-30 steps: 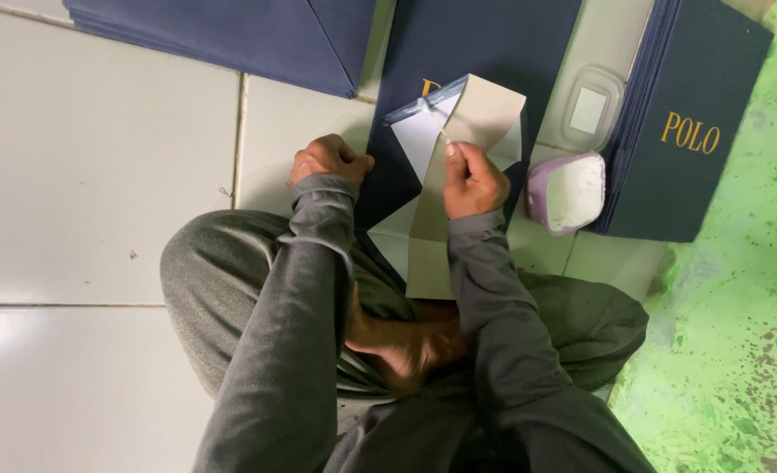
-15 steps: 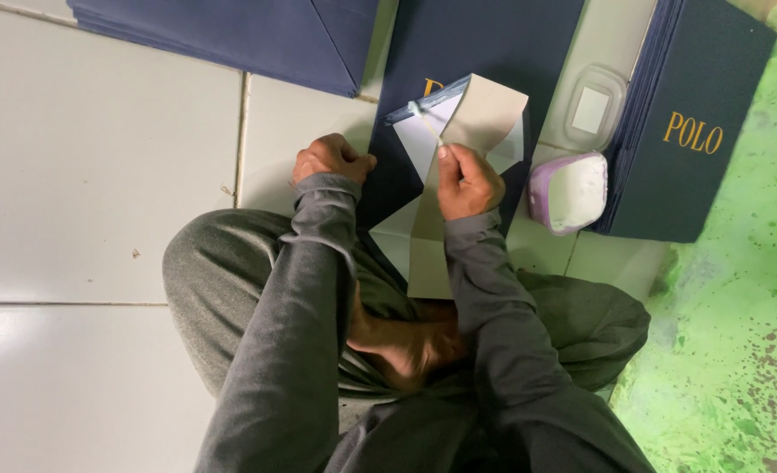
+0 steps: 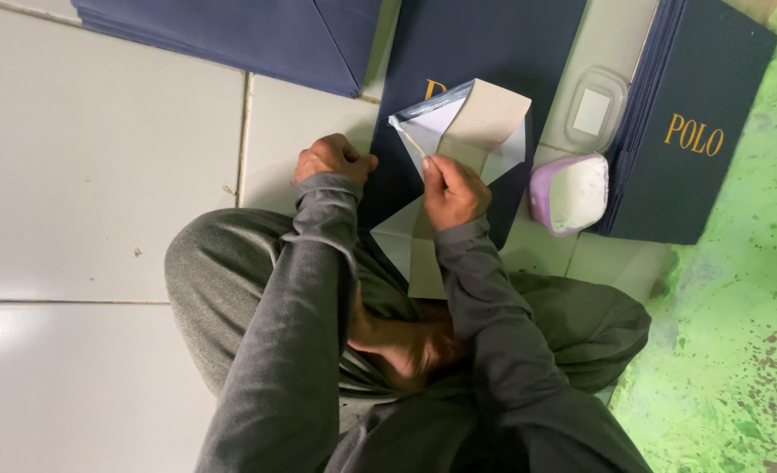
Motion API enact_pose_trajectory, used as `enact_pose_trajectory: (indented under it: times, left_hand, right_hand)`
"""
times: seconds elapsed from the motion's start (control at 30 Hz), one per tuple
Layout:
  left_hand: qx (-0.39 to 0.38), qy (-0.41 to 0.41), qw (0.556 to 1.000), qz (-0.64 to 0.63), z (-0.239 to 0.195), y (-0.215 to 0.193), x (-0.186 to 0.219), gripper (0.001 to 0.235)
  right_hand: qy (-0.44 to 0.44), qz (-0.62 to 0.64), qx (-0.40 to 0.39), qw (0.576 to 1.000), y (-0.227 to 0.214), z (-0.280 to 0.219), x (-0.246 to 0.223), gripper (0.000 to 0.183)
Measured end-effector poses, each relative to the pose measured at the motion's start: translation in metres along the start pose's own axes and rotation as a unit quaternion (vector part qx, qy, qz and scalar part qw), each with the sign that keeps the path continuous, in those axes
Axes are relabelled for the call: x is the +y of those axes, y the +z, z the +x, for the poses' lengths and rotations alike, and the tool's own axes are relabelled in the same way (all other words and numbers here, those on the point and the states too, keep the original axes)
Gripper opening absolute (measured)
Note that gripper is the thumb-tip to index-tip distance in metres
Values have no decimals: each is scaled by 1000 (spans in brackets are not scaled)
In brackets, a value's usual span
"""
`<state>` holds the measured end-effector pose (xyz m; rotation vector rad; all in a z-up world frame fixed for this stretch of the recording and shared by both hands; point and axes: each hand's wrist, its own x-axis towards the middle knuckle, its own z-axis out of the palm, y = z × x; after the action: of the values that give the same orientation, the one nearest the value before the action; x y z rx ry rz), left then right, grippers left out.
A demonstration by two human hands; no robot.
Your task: The person sits on the floor and applies glue to the edges of a partially assembled paper box using a cotton swab. They repeatedly dip the swab into a small container of glue and spread it along the flaps, then press the flaps together to adhere them.
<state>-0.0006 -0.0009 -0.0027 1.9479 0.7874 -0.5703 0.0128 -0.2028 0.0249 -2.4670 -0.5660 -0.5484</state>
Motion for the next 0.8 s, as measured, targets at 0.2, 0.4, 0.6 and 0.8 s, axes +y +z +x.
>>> enact_pose_trajectory:
  times: [0.2,0.4,0.6,0.8]
  left_hand:
    - [-3,0,1000,10,1,0,-1,28]
    - [0,3,1000,12,0,-1,-1,27]
    - [0,2,1000,27,5,4,-4,28]
    - [-8,-2,999,40,2,-1,-2,30]
  right_hand:
    - [-4,-27,-9,1000,6,5,11,7]
    - [20,-15,26,999,-4,12,17,4]
    - [41,-41,53,997,-7,12,35,3]
    - [75,19,84,993,-22,22,27,8]
